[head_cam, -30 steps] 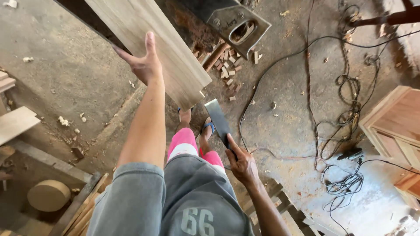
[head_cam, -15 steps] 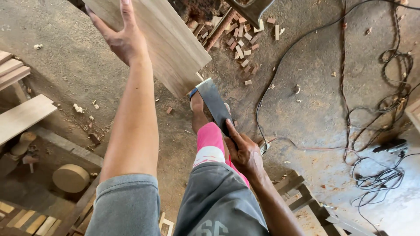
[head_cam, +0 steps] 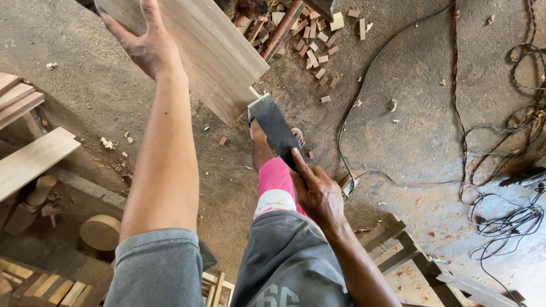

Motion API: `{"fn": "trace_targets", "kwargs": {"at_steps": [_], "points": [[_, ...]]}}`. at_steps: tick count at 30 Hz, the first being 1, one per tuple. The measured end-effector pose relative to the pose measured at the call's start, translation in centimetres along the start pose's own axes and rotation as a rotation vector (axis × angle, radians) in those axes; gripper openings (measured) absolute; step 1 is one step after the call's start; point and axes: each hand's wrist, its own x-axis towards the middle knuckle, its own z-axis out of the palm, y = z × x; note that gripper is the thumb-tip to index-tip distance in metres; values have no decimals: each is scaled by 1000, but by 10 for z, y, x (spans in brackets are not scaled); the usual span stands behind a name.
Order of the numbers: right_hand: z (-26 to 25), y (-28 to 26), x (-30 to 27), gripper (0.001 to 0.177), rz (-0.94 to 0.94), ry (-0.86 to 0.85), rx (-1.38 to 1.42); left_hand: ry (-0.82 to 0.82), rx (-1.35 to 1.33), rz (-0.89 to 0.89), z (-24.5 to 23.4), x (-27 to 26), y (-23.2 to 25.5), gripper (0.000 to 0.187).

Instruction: Using a chisel and mallet to shape joints in wooden planks in a workshop.

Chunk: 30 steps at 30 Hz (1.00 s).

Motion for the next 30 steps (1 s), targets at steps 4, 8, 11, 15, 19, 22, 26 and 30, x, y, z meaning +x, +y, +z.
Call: {"fn": "trace_targets", "kwargs": {"at_steps": [4, 8, 11, 15, 19, 22, 26, 30], "points": [[-15, 17, 13, 55, 55, -82, -68, -6, 6, 14, 1, 2, -4, 107], [-27, 35, 27, 56, -4, -201, 111, -90, -99, 11, -11, -9, 8, 103], [-28, 34, 30, 54, 67, -278, 263, -156, -186, 62, -13, -3, -4, 99], [-15, 27, 14, 52, 46, -235, 409, -163, -237, 94, -9, 7, -23, 101], [-14, -5, 7, 52, -3, -77, 308, -184, -286, 91, -11, 5, -16, 108], [-13, -12, 6, 53, 97, -64, 42, -213, -312, 112, -12, 6, -18, 110], [-11, 1, 9, 53, 43, -27, -28, -229, -281, 104, -13, 10, -23, 108], [-13, 13, 14, 54, 21, -100, 144, -205, -267, 101, -10, 14, -27, 108]]}}
